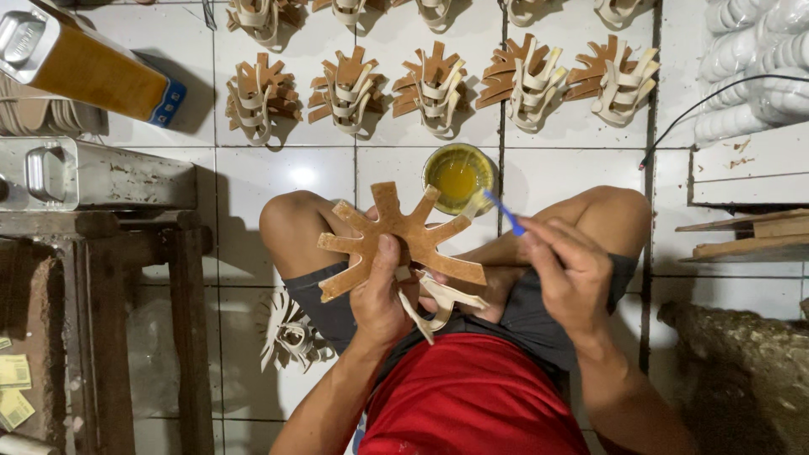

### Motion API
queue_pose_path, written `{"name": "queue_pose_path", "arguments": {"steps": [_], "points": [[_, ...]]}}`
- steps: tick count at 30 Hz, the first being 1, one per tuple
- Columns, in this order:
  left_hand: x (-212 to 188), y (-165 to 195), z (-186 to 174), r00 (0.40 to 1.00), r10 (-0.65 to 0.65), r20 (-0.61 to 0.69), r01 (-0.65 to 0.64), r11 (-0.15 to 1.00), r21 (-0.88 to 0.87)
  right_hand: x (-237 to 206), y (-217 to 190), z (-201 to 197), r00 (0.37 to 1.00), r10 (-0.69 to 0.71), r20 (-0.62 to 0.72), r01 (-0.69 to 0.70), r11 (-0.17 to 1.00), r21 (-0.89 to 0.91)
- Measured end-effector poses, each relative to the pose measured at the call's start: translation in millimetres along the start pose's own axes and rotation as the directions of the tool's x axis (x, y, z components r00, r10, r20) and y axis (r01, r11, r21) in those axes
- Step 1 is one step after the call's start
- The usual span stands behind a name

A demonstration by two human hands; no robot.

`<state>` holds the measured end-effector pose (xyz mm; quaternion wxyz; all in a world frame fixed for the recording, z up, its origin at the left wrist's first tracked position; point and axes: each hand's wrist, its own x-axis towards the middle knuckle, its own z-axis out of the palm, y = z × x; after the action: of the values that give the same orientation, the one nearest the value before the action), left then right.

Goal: The person sits on the floor and repeatedly applies a yellow liquid to star-shaped wooden pieces using a small brush. They dip the brush into a bowl, coat the pieces, and place them among many similar items arranged on the floor.

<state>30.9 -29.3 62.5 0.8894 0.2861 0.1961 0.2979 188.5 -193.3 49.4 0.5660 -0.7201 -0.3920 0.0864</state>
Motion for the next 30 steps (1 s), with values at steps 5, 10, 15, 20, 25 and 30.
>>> {"name": "queue_pose_path", "arguments": {"steps": [5, 10, 15, 20, 25, 30], "points": [[-2.6, 4.5, -5.1, 0.999, -0.043, 0.001, 0.043, 0.998, -0.048, 2.9, 12.4, -21.2, 0.867, 0.375, -0.328, -0.318, 0.924, 0.213], [-5.8, 8.1, -10.9, 0.992, -0.119, 0.046, 0.121, 0.992, -0.037, 0.6, 7.5, -30.6, 0.765, 0.33, -0.554, 0.048, 0.827, 0.56], [-4.1, 7.1, -10.7, 0.984, -0.178, -0.007, 0.177, 0.982, -0.07, -1.6, -0.6, -17.5, 0.97, 0.172, -0.172, -0.07, 0.874, 0.481], [-3.6, 10.0, -4.6, 0.985, -0.175, 0.005, 0.175, 0.985, -0.007, 2.7, -11.4, -4.8, 0.996, 0.077, 0.048, -0.083, 0.989, 0.126], [-2.6, 20.5, -2.1, 0.979, -0.202, -0.003, 0.202, 0.979, -0.036, 11.5, -11.2, 5.2, 0.993, 0.118, -0.009, -0.115, 0.978, 0.175], [4.5, 20.9, 0.6, 0.978, -0.196, -0.076, 0.199, 0.979, 0.035, 11.6, -10.3, 4.0, 1.0, -0.017, 0.027, 0.01, 0.971, 0.239]]}}
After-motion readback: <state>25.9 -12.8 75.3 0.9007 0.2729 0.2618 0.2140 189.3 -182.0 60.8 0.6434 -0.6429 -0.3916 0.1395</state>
